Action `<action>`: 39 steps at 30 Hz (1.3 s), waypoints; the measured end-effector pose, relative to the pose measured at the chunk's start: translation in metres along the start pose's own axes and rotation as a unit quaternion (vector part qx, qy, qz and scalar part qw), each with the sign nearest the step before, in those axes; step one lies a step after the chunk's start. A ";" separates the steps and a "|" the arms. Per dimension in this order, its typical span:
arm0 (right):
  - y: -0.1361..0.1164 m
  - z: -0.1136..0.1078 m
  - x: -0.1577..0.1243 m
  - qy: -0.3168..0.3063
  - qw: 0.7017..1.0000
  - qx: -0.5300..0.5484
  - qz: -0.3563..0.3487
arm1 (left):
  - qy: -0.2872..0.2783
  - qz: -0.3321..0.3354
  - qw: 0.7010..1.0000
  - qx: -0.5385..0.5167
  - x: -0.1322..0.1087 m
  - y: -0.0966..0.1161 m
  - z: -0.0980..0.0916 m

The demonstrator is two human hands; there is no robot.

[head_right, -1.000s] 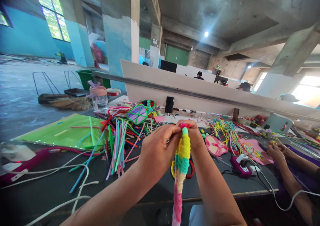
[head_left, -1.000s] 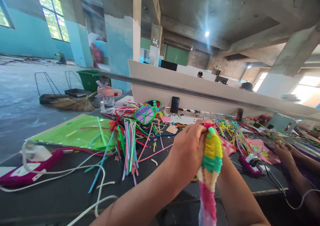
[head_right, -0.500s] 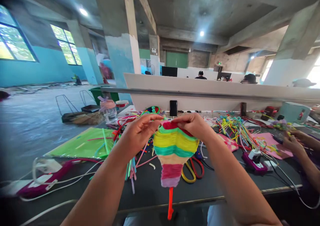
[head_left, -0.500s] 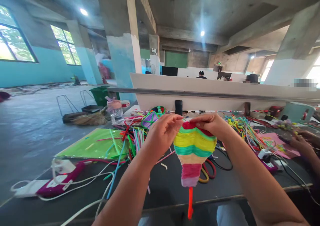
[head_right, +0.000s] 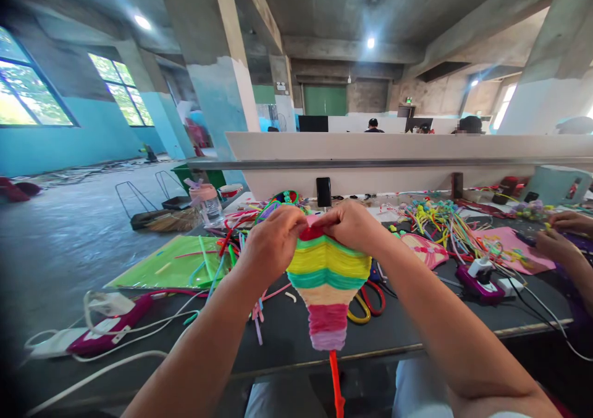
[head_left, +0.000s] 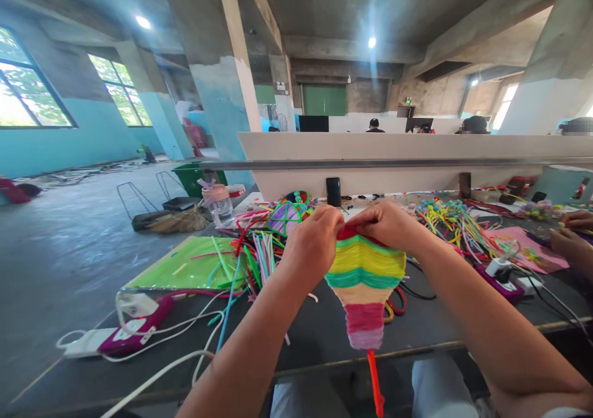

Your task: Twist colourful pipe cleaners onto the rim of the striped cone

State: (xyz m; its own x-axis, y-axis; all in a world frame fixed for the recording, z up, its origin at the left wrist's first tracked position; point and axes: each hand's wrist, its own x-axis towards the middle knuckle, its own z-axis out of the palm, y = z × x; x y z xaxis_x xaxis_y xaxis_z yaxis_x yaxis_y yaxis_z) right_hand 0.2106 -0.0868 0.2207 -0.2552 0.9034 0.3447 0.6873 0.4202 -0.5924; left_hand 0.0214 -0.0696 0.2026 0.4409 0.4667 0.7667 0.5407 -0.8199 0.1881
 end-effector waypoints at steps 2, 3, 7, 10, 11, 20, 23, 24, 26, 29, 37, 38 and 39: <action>0.004 0.005 -0.002 -0.006 1.000 -0.012 -0.003 | 0.058 -0.065 0.990 -0.113 0.003 -0.007 0.004; 0.006 0.007 -0.003 -0.005 1.000 -0.009 -0.002 | 0.085 -0.110 0.971 -0.194 0.004 -0.011 0.007; 0.011 0.012 -0.008 0.014 0.999 -0.013 0.026 | 0.091 -0.262 0.818 -0.505 0.002 -0.025 0.018; 0.012 0.013 -0.010 0.019 0.999 -0.032 0.036 | 0.030 -0.277 0.769 -0.575 -0.006 -0.023 0.024; 0.013 0.012 -0.011 0.025 0.998 -0.031 0.038 | 0.015 -0.270 0.773 -0.573 -0.010 -0.021 0.026; 0.011 0.017 -0.015 0.044 0.998 -0.055 -0.003 | 0.051 -0.267 0.867 -0.419 -0.024 -0.013 0.046; 0.007 0.020 -0.019 0.053 0.996 -0.066 -0.018 | 0.064 -0.292 0.840 -0.452 -0.023 -0.015 0.050; 0.005 0.021 -0.021 0.055 0.996 -0.069 -0.027 | 0.062 -0.303 0.822 -0.477 -0.023 -0.014 0.051; 0.004 0.024 -0.026 0.062 0.993 -0.079 -0.056 | 0.053 -0.326 0.773 -0.542 -0.022 -0.013 0.053; 0.004 0.026 -0.030 0.073 0.988 -0.103 -0.089 | 0.026 -0.356 0.699 -0.620 -0.021 -0.013 0.052; 0.001 0.021 -0.034 0.070 0.987 -0.128 -0.066 | -0.066 -0.347 0.705 -0.616 -0.025 -0.012 0.040; 0.000 0.020 -0.034 0.063 0.987 -0.131 -0.064 | -0.056 -0.344 0.715 -0.606 -0.026 -0.010 0.040; 0.000 0.020 -0.034 0.056 0.987 -0.136 -0.065 | -0.044 -0.341 0.727 -0.595 -0.028 -0.008 0.041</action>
State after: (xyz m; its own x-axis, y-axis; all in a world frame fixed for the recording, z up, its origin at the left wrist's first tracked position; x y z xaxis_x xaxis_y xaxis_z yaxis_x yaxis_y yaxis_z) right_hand 0.2059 -0.1159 0.1946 -0.2867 0.8216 0.4927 0.8152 0.4793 -0.3251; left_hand 0.0342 -0.0624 0.1546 0.4341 0.8751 0.2137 -0.3238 -0.0698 0.9435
